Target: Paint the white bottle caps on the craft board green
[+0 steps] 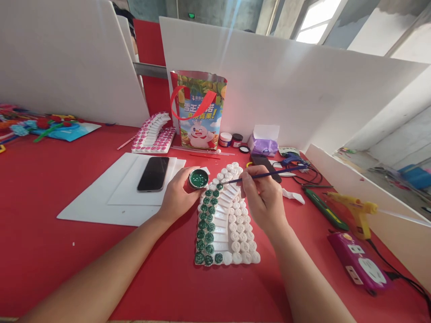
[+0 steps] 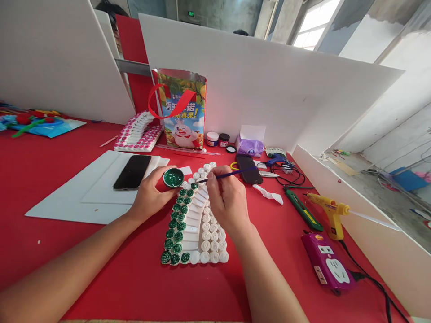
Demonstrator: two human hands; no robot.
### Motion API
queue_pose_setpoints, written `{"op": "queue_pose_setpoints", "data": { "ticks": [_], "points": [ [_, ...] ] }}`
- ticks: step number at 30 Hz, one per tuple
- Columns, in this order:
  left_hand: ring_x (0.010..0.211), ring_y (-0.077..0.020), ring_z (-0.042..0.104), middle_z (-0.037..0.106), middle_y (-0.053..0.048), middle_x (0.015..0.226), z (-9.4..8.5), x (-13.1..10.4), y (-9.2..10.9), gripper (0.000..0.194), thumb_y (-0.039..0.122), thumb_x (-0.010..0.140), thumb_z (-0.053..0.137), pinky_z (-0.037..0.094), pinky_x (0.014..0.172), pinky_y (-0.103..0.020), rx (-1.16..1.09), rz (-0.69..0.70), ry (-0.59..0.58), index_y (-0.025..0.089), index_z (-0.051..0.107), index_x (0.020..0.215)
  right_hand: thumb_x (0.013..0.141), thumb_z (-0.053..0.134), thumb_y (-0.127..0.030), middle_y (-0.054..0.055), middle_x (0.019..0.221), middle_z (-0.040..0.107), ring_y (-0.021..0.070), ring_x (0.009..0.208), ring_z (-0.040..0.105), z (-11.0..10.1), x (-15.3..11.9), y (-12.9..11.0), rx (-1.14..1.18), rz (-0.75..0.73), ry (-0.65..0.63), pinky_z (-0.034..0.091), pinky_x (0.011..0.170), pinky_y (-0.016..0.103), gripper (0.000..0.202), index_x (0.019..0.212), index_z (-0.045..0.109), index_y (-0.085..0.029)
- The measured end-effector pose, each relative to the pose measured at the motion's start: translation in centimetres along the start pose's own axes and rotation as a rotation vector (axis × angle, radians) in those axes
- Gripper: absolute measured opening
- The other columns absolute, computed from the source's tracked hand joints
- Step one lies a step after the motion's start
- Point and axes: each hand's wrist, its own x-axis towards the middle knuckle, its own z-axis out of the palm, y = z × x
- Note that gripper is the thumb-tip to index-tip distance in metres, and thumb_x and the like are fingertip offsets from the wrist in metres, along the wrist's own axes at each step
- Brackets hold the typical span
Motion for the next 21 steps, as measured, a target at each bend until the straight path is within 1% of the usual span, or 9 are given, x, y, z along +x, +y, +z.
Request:
{"op": "queue_pose_setpoints", "data": {
  "ticks": [2,4,7,11,18,21],
  "points": [
    [0.118,-0.0275,0.068,0.073,-0.009,0.123,0.0,0.0,0.0,0.042,0.03,0.082,0.074,0.054,0.105,-0.04,0.002,0.02,0.008,0.021,0.065,0.122,0.103,0.049,-0.029,-0.002,0.069,0.058,0.0122,0.054,0.055,0.4,-0.2,-0.2,0.08,-0.013,0.015,0.04,0.05,0.025,0.012,0.095,0.055,-0.022],
    [0.118,-0.0271,0.068,0.073,-0.008,0.123,0.0,0.0,0.0,0.041,0.029,0.082,0.074,0.054,0.106,-0.04,0.006,0.031,0.011,0.021,0.065,0.122,0.103,0.049,-0.028,0.0,0.077,0.062,0.0119,0.057,0.057,0.9,-0.3,-0.5,0.126,-0.04,-0.016,0.042,0.051,0.024,0.011,0.098,0.056,-0.022],
    [0.118,-0.027,0.068,0.073,-0.007,0.123,0.0,0.0,0.1,0.041,0.029,0.082,0.074,0.054,0.106,-0.04,0.015,0.032,0.009,0.022,0.065,0.122,0.104,0.049,-0.027,0.002,0.083,0.064,0.0131,0.064,0.061,1.6,-0.5,-0.7,0.089,-0.076,-0.107,0.048,0.059,0.026,0.011,0.098,0.057,-0.022],
    [0.117,-0.0273,0.069,0.074,-0.007,0.123,0.1,0.0,0.1,0.041,0.029,0.082,0.074,0.055,0.106,-0.041,0.024,0.029,0.006,0.022,0.066,0.121,0.105,0.047,-0.028,0.003,0.085,0.065,0.0156,0.072,0.065,2.1,-0.6,-0.7,0.028,-0.061,-0.18,0.048,0.063,0.027,0.013,0.1,0.057,-0.022],
    [0.117,-0.0268,0.069,0.073,-0.007,0.124,0.0,0.1,0.2,0.042,0.028,0.082,0.074,0.055,0.106,-0.041,0.024,0.033,0.002,0.022,0.065,0.122,0.106,0.047,-0.029,0.003,0.085,0.065,0.0148,0.07,0.064,2.1,-0.8,-0.4,0.001,-0.053,-0.192,0.046,0.062,0.027,0.013,0.101,0.058,-0.022],
    [0.117,-0.0272,0.069,0.073,-0.007,0.123,0.0,0.0,0.2,0.041,0.029,0.082,0.074,0.055,0.106,-0.042,0.022,0.027,0.004,0.022,0.065,0.122,0.105,0.048,-0.029,0.003,0.084,0.065,0.0139,0.067,0.063,1.9,-0.7,-0.3,0.029,-0.061,-0.153,0.048,0.061,0.027,0.014,0.1,0.058,-0.021]
  ]
}}
